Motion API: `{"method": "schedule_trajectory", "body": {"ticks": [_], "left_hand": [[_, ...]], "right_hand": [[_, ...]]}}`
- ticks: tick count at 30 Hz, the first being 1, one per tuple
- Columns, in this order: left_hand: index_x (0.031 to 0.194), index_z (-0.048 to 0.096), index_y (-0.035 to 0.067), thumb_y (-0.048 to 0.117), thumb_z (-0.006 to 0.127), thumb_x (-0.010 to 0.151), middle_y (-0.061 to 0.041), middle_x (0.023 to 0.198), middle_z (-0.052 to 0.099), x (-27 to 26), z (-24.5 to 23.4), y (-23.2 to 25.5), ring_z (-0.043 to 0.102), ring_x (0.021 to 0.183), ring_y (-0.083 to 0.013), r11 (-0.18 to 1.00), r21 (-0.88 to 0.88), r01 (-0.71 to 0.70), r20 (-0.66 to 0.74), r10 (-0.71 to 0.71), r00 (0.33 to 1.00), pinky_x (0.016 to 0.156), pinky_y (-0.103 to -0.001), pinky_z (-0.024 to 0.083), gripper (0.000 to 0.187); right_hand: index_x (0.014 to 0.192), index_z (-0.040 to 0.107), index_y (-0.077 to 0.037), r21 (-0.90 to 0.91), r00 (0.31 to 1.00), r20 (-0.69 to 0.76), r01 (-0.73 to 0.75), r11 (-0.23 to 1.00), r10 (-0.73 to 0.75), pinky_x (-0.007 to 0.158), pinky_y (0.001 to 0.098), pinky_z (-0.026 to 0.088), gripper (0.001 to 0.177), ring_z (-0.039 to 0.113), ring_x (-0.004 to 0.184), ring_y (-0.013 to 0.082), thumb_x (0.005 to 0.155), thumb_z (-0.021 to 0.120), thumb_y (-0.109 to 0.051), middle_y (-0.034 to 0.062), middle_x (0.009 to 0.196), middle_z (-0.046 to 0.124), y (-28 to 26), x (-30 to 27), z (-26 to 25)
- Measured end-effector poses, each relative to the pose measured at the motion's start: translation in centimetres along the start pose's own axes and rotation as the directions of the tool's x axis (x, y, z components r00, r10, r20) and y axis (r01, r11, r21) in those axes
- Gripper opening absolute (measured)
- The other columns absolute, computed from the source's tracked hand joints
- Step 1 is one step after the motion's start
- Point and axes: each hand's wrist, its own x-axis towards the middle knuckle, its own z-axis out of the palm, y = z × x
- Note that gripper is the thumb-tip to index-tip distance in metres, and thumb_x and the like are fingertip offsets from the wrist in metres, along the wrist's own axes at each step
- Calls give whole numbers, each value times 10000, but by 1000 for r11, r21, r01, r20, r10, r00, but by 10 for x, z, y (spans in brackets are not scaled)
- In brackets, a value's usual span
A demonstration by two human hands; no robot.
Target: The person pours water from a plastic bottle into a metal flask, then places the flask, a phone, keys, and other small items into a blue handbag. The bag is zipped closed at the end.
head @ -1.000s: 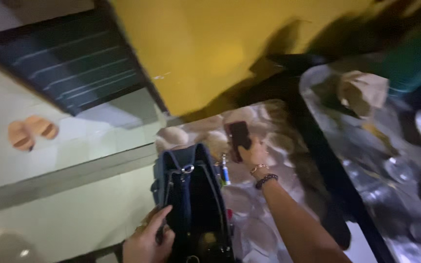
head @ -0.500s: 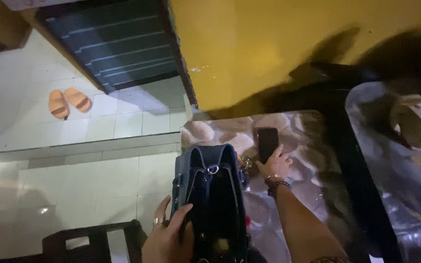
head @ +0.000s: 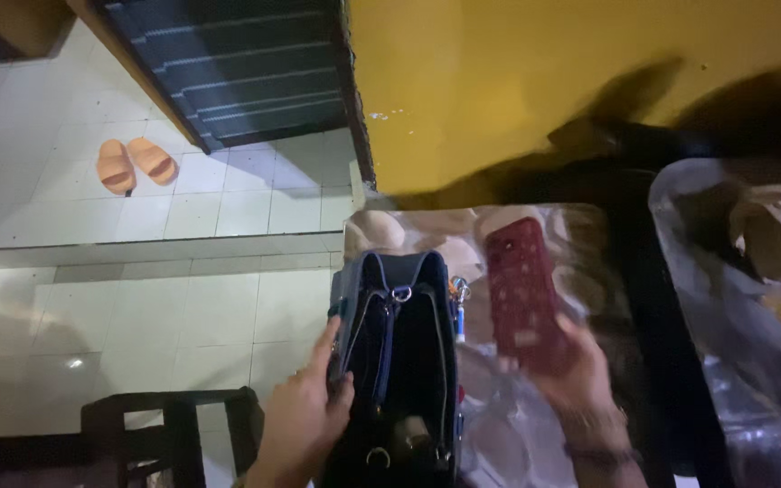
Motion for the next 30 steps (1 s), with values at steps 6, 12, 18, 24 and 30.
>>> {"method": "schedule_trajectory", "body": {"ticks": [6, 12, 18, 24, 30], "left_hand": [[1596, 313, 232, 203, 736, 787, -109, 717, 727, 16, 8, -20, 713, 617, -334, 935, -229, -270, -217, 221, 951, 613, -455, 564, 914], [1611, 321, 246, 154, 767, 741, -152, 649, 684, 20, 9, -26, 701, 617, -340, 954, -151, -259, -172, 233, 957, 628, -458, 559, 981], [1565, 337, 189, 156, 756, 751, -173, 667, 682, 18, 1, -25, 705, 634, -375, 934, -171, -315, -178, 285, 942, 621, -478, 567, 916], [1526, 389, 191, 163, 747, 765, -182, 746, 720, 17, 4, -24, 716, 696, -399, 925, -142, -352, -201, 321, 925, 666, -501, 569, 841], [1485, 451, 185, 192, 759, 770, -193, 751, 719, 20, 5, -32, 723, 705, -400, 912, -161, -378, -220, 340, 914, 663, -498, 573, 779]], "right_hand": [[1317, 613, 14, 89, 778, -267, -567, 819, 568, 712, 457, 639, 629, 738, 882, 354, 842, 562, -395, 249, 1075, 746, 5, -101, 78], [1298, 620, -13, -114, 641, 320, -705, 700, 698, 750, 485, 610, 600, 723, 958, 345, 934, 573, -488, 204, 1113, 722, 44, -80, 124], [1102, 654, -106, -186, 556, 267, -772, 608, 787, 753, 505, 605, 404, 678, 858, 285, 994, 570, -486, 99, 960, 683, 79, -22, 132], [1040, 639, -161, -266, 643, 200, -691, 672, 740, 695, 471, 570, 381, 643, 794, 276, 980, 513, -515, 94, 885, 697, 123, 11, 140], [1124, 647, -96, -369, 790, 170, -503, 782, 588, 721, 465, 569, 458, 643, 778, 287, 1026, 482, -512, 111, 894, 690, 156, 25, 128]]}}
